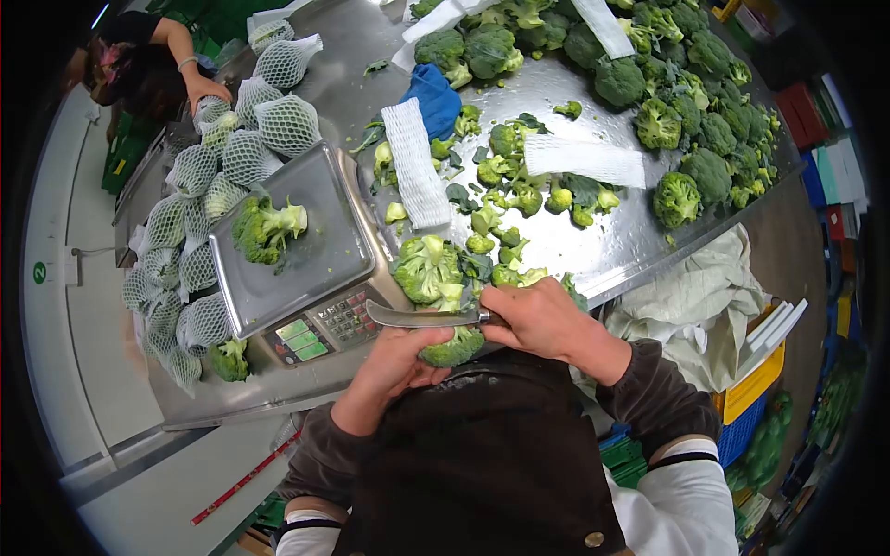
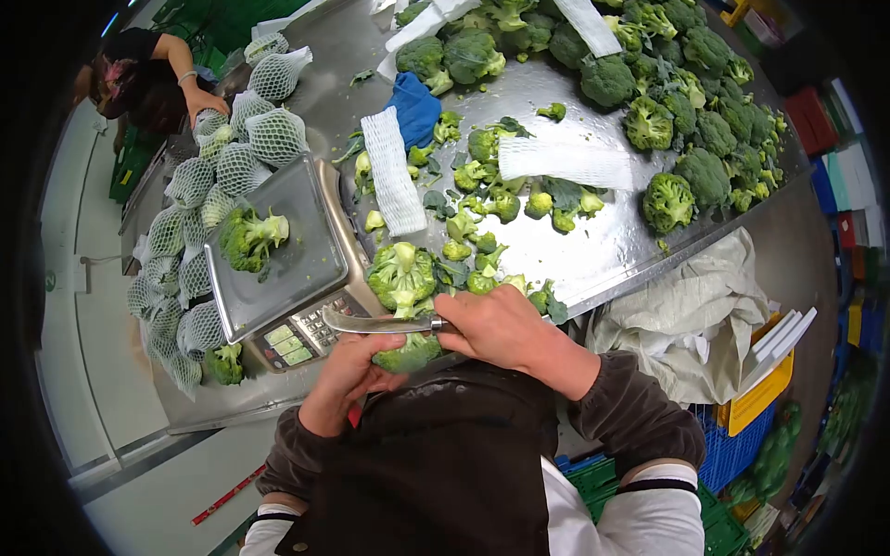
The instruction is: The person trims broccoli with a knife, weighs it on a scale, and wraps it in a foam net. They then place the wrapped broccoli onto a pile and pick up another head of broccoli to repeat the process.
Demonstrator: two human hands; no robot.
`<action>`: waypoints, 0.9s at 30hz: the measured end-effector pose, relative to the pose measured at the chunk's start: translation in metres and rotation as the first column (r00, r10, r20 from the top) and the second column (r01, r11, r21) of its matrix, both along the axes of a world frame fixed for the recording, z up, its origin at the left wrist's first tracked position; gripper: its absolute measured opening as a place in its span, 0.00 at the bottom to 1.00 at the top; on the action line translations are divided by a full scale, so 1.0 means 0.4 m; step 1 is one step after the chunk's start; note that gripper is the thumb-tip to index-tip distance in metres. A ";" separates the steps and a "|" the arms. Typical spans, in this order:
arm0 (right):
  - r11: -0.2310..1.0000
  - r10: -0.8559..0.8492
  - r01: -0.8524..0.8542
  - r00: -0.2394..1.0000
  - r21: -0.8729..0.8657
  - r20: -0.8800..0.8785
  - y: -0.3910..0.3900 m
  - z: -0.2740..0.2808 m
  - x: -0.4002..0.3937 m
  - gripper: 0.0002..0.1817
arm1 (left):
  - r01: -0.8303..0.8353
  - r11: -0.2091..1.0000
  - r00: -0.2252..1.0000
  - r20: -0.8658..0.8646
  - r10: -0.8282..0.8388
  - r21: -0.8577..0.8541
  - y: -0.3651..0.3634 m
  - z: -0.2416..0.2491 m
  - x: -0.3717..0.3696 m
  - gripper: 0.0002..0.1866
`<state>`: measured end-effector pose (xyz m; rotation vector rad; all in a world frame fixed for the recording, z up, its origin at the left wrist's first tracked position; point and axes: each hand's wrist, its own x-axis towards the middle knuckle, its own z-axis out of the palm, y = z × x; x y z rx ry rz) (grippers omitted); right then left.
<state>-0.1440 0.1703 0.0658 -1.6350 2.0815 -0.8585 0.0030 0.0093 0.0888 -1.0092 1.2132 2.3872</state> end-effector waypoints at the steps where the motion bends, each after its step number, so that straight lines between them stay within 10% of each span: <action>1: 1.000 0.011 -0.011 1.000 0.013 -0.024 0.002 0.000 -0.001 0.16 | 0.005 1.000 1.000 0.002 -0.005 0.002 0.003 0.002 -0.003 0.16; 8: 0.860 -0.478 0.483 0.875 0.166 -0.074 0.090 -0.116 -0.136 0.12 | 0.143 0.989 0.990 -0.017 -0.143 0.030 -0.015 0.029 0.005 0.15; 14: 0.835 -0.538 0.544 0.839 0.083 -0.084 0.057 -0.169 -0.102 0.14 | -0.028 0.984 0.996 -0.083 0.043 0.176 -0.023 -0.009 0.005 0.20; 16: 0.793 -0.518 0.518 0.850 0.320 -0.093 0.045 -0.151 -0.118 0.15 | -0.117 0.952 0.984 -0.098 0.150 0.282 -0.028 -0.003 -0.004 0.26; 18: 0.845 -0.512 0.531 0.837 0.063 -0.195 0.027 -0.131 -0.097 0.20 | -0.251 0.927 0.962 -0.033 0.270 0.277 -0.027 -0.007 -0.009 0.32; 22: 0.957 0.015 0.040 0.983 -0.289 0.185 -0.072 0.013 -0.012 0.33 | -0.156 0.922 0.924 -0.278 0.263 0.355 -0.055 -0.037 0.009 0.38; 27: 0.927 0.139 -0.033 0.955 -0.374 0.261 -0.202 -0.085 0.066 0.26 | -0.195 0.954 0.952 -0.192 0.240 0.227 -0.078 -0.007 0.041 0.42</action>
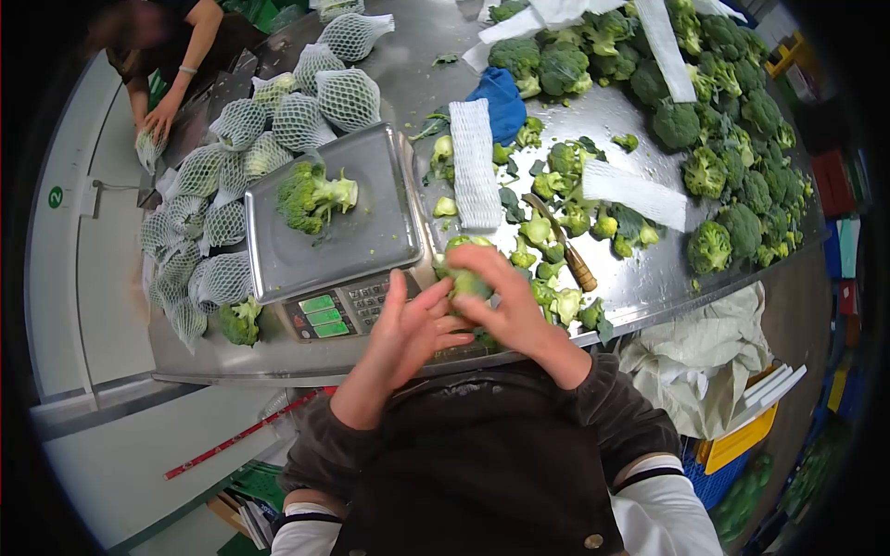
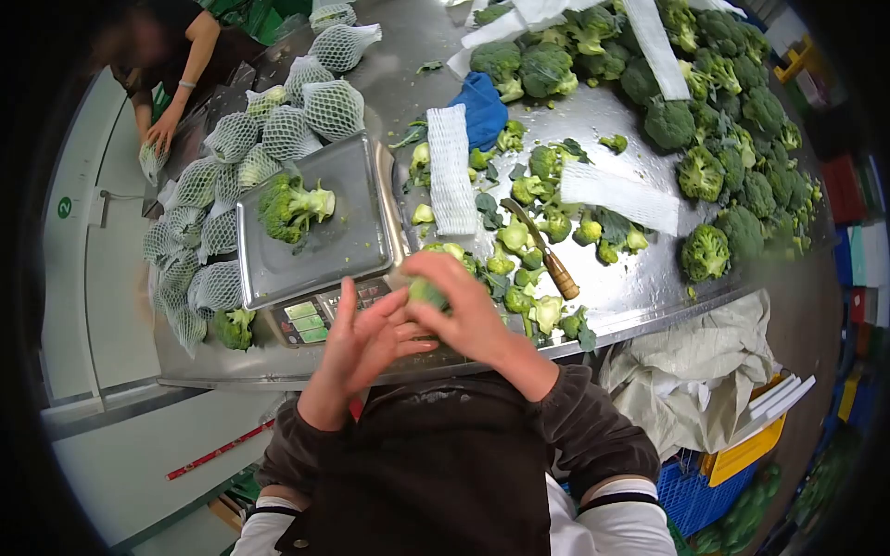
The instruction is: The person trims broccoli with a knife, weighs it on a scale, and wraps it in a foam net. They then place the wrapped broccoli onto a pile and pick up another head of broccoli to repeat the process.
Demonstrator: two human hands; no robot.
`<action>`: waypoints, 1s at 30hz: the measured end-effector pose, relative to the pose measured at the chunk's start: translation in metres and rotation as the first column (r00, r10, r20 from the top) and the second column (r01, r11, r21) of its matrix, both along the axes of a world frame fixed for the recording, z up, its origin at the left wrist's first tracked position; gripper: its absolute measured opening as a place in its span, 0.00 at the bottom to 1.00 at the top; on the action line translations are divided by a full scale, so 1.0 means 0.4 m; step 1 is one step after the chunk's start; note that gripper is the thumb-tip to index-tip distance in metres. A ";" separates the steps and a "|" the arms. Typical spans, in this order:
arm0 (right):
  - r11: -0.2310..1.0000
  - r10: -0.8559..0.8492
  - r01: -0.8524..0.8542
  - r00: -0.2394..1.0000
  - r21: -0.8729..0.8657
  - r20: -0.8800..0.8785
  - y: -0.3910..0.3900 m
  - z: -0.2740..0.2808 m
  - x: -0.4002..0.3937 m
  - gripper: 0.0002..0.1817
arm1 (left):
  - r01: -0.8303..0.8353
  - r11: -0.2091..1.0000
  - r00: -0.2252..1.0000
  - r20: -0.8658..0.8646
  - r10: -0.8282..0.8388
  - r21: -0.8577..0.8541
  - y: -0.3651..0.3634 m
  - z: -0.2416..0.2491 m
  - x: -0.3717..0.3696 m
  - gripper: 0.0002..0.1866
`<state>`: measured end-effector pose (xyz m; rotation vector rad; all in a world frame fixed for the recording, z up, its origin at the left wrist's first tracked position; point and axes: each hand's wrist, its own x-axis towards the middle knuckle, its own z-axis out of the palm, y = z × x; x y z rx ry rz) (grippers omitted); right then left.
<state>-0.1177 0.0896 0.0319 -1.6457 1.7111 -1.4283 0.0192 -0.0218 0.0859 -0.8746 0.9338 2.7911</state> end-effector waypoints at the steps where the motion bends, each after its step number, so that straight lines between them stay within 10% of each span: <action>1: 0.997 -0.067 0.077 0.813 0.007 0.578 -0.013 -0.021 0.005 0.24 | 0.071 0.996 0.997 -0.001 -0.071 -0.057 -0.021 -0.002 0.019 0.42; 3: 0.986 -0.054 0.160 0.052 0.045 0.997 -0.046 -0.009 0.016 0.28 | 0.068 0.903 0.997 -0.001 -0.076 -0.425 -0.083 0.017 0.067 0.33; 8: 0.991 -0.125 0.068 0.134 0.116 0.983 -0.106 -0.019 0.029 0.28 | -0.291 0.069 0.863 -0.231 0.449 -0.954 -0.246 0.024 0.087 0.19; 11: 0.991 -0.131 0.038 0.147 0.127 0.980 -0.157 -0.006 0.042 0.25 | -0.068 -0.234 0.851 -0.178 0.494 -0.970 -0.395 0.000 0.036 0.25; 15: 0.989 -0.145 0.037 0.184 0.140 0.972 -0.209 -0.010 0.053 0.22 | 0.214 -0.134 0.776 0.085 0.626 -0.968 -0.548 -0.060 -0.035 0.31; 17: 0.984 -0.176 0.069 0.559 0.166 0.810 -0.215 -0.014 0.052 0.21 | 0.299 -0.087 0.795 0.197 0.574 -0.950 -0.557 -0.071 -0.029 0.32; 23: 0.979 -0.203 0.076 0.477 0.190 0.855 -0.167 -0.032 0.025 0.19 | -0.141 0.094 0.930 -0.100 0.354 -0.986 -0.389 -0.078 0.119 0.40; 30: 0.979 -0.189 0.038 0.519 0.199 0.833 -0.153 -0.057 0.026 0.21 | 0.031 0.153 0.949 0.077 0.306 -0.988 -0.340 -0.054 0.176 0.48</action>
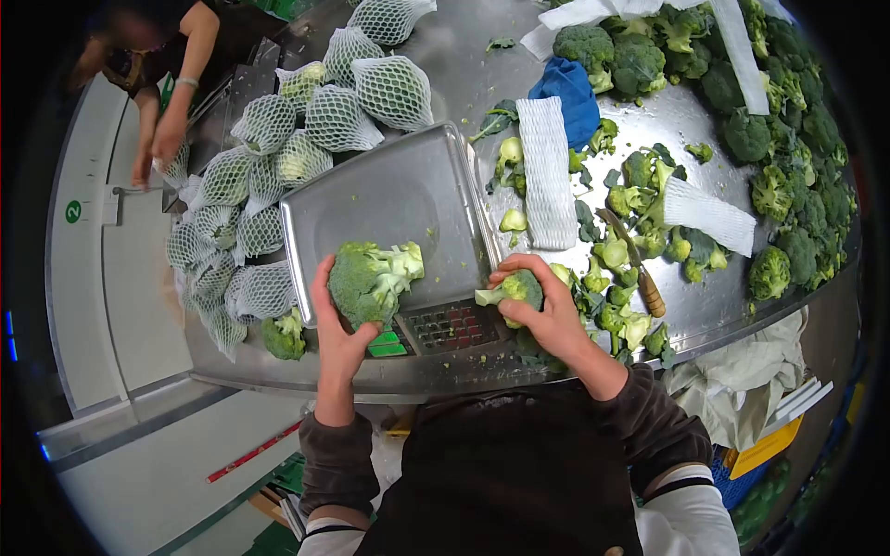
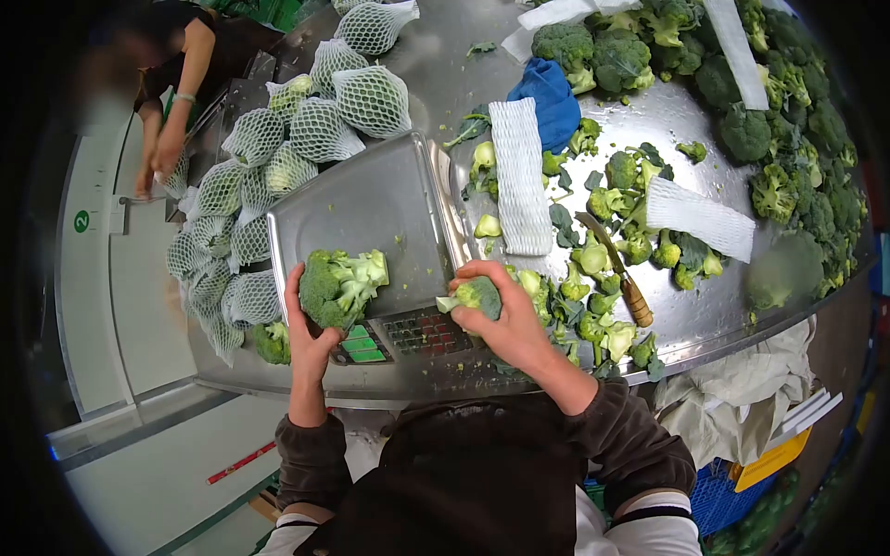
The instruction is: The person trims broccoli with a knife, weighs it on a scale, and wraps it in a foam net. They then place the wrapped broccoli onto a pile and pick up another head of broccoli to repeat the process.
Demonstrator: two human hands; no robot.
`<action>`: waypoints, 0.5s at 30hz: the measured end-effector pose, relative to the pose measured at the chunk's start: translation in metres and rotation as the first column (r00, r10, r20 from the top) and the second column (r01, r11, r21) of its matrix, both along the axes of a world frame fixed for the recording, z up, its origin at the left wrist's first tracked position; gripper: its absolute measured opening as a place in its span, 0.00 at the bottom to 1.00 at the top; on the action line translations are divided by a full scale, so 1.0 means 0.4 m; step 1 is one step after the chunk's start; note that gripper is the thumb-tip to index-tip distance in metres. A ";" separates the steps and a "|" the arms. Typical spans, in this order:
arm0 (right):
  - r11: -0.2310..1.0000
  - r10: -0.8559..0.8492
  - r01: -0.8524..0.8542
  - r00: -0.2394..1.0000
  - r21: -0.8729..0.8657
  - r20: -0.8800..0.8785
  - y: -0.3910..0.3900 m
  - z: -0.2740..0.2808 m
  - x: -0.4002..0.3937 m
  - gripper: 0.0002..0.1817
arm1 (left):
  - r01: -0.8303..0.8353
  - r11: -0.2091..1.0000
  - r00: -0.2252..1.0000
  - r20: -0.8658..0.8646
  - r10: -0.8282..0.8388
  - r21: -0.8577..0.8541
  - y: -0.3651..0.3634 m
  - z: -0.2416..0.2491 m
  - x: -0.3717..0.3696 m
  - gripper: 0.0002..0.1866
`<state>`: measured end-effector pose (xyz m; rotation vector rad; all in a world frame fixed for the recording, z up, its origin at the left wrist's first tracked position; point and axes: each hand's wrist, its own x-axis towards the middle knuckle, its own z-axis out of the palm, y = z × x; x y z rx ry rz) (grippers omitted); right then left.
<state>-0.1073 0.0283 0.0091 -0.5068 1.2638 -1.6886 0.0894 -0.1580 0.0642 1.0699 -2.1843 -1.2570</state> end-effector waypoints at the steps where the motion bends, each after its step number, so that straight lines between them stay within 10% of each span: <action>1: 1.000 -0.001 -0.001 0.996 -0.030 -0.089 -0.005 0.004 0.001 0.22 | 0.000 1.000 1.000 0.003 0.000 0.000 0.000 0.003 -0.005 0.48; 6: 0.983 -0.064 -0.030 0.867 -0.180 -0.494 -0.075 0.081 0.002 0.26 | 0.073 0.994 0.997 0.015 -0.074 0.084 -0.004 0.037 -0.054 0.47; 15: 0.907 -0.264 -0.016 0.755 -0.420 -0.600 -0.273 0.041 0.063 0.24 | 0.004 0.980 1.000 -0.028 0.002 0.201 -0.054 0.043 -0.112 0.28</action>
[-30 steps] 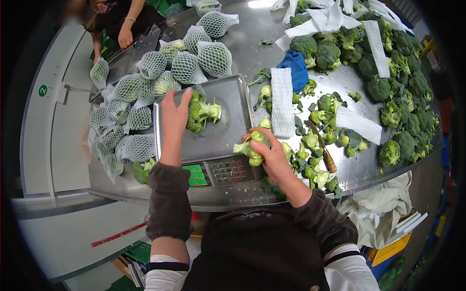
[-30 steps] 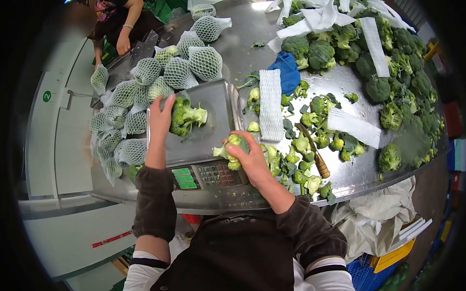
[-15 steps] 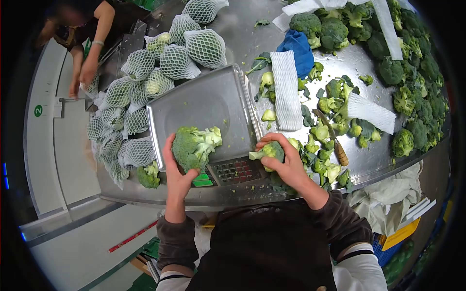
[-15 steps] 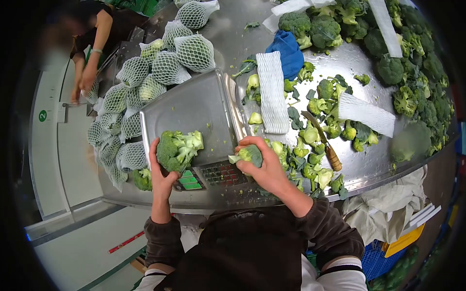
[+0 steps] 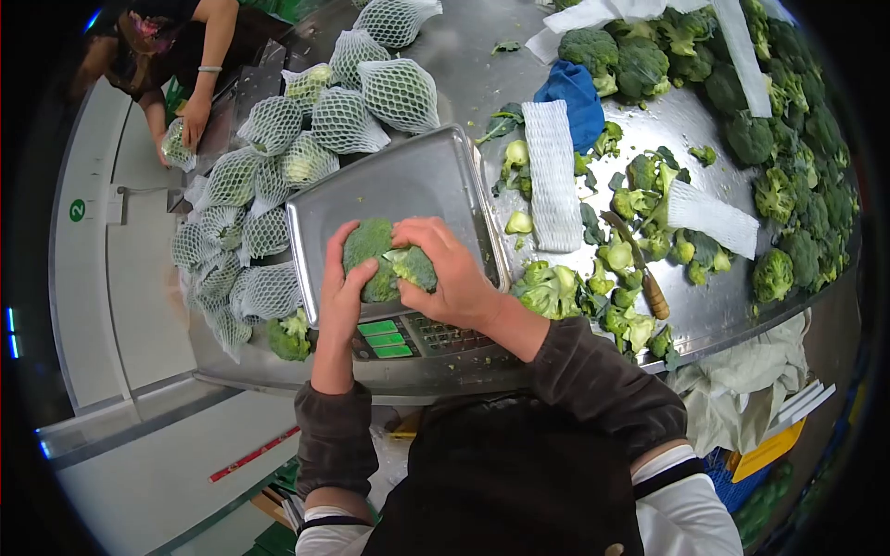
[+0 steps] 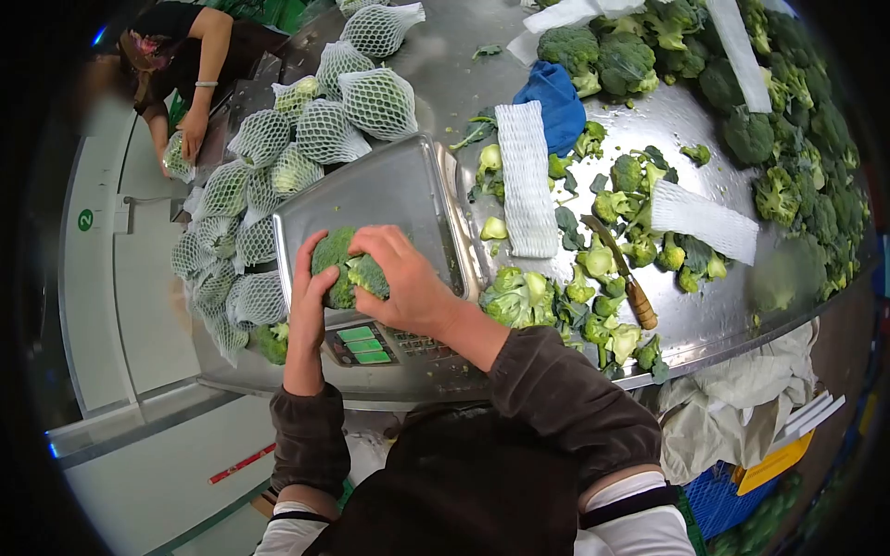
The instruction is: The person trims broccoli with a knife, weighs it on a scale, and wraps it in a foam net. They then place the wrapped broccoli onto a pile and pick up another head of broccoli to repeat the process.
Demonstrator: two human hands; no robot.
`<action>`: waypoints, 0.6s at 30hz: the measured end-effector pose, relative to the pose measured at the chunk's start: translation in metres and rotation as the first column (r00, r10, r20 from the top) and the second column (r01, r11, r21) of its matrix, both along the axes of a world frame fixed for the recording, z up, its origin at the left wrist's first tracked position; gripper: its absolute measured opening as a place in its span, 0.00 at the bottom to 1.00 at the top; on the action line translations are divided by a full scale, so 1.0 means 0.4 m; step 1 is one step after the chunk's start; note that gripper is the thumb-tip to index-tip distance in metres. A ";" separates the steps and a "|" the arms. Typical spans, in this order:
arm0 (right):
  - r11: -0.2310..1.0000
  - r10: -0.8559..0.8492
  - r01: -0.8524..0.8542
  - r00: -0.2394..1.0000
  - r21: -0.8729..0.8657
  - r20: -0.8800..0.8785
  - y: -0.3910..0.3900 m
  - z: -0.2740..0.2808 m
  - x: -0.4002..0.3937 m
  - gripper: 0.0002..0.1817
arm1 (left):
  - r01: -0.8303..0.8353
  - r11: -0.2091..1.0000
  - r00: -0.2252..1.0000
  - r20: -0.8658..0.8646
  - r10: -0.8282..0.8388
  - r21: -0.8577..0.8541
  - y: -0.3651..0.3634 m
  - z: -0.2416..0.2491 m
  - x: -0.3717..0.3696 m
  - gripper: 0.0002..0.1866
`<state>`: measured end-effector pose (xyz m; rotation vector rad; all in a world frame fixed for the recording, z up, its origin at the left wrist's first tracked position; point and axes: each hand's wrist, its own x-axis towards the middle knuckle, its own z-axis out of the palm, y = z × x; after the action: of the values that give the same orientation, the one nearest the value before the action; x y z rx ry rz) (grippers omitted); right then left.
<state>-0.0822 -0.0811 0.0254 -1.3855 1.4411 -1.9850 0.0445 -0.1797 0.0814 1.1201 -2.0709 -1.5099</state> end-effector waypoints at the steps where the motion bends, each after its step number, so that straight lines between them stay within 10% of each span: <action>1: 1.000 -0.009 0.009 1.000 -0.005 -0.016 -0.006 -0.001 0.000 0.22 | -0.006 1.000 1.000 -0.003 0.006 0.001 -0.006 -0.005 0.001 0.28; 18: 0.994 -0.098 0.105 0.979 0.030 -0.177 -0.074 0.011 0.016 0.20 | -0.002 0.987 0.999 -0.035 -0.004 -0.158 -0.021 -0.059 0.012 0.27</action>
<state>-0.0758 -0.1108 0.0299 -1.5307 1.6485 -1.9245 0.0491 -0.1880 0.0576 1.0260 -2.1259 -1.3288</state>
